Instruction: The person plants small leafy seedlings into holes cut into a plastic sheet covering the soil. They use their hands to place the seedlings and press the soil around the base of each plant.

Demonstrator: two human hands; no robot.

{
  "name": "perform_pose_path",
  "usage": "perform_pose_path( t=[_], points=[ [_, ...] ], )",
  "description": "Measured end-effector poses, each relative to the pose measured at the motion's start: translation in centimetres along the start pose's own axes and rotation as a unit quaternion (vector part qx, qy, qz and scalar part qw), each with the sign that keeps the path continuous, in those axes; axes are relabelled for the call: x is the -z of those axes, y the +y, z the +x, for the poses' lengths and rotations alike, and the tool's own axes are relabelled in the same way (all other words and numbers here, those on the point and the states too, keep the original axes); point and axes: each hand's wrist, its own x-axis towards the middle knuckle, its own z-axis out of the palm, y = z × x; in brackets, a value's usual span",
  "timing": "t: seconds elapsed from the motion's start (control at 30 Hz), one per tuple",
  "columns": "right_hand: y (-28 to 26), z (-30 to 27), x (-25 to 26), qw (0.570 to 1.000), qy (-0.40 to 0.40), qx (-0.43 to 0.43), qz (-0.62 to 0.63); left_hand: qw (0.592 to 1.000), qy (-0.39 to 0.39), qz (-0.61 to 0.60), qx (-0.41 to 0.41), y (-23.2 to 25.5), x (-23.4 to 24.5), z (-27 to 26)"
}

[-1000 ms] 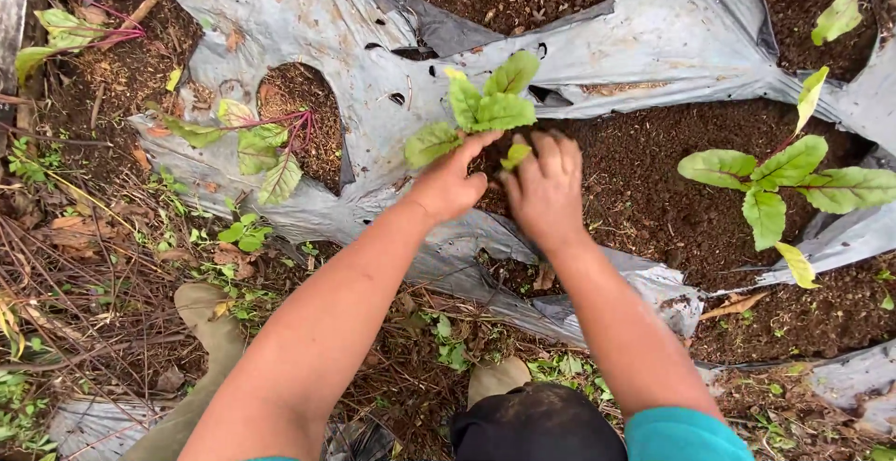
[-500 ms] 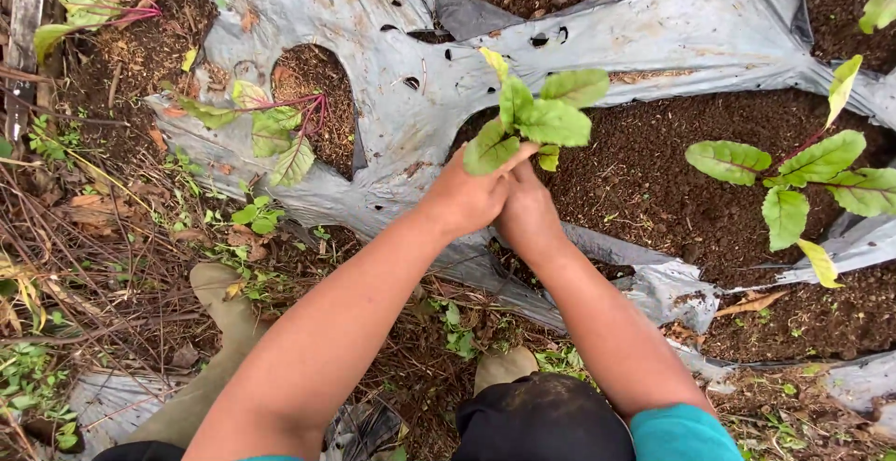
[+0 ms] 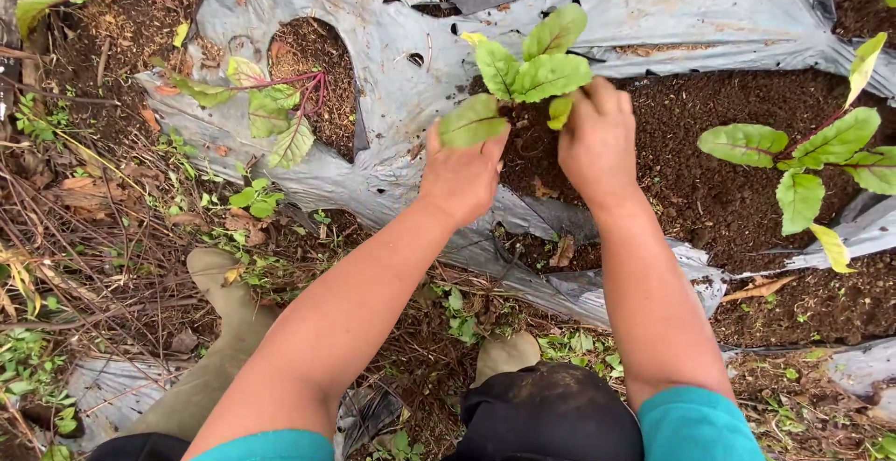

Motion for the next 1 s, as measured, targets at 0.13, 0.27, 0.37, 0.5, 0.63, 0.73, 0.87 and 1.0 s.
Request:
perform_pose_path(
  t=[0.13, 0.27, 0.37, 0.5, 0.63, 0.73, 0.87, 1.0],
  points=[
    [0.3, -3.4, -0.6, 0.997, -0.026, -0.004, -0.073, 0.997, -0.049, -0.031, -0.054, 1.2, 7.1, -3.3],
    [-0.9, -5.8, 2.2, 0.999, -0.023, -0.029, -0.04, 0.995, -0.07, -0.058, -0.038, -2.1, 7.4, -6.7],
    [-0.9, -6.9, 3.6, 1.0, 0.0, -0.028, -0.004, 0.994, -0.053, 0.039, -0.084, -7.0, 9.9, -10.4],
    [-4.6, -5.4, 7.7, 0.995, -0.024, 0.015, 0.1, 0.973, -0.081, 0.207, -0.062, -16.6, 13.9, -16.1],
    [-13.5, -0.9, 9.2, 0.976, -0.108, 0.123, 0.144, 0.964, 0.085, 0.246, -0.042, -27.5, 13.5, -19.1],
    [-18.2, 2.6, 5.2, 0.95, -0.117, 0.228, 0.181, 0.934, 0.246, 0.258, -0.022, -32.2, 12.5, -16.6],
    [-20.6, 6.1, -6.1, 0.977, -0.101, 0.156, 0.1, 0.942, 0.313, 0.111, -0.043, -32.5, 10.9, -8.7],
    [-25.5, 10.6, -12.4, 0.975, -0.085, -0.032, 0.202, 0.977, 0.209, 0.022, -0.03, -30.8, 11.0, -3.6]
  ],
)
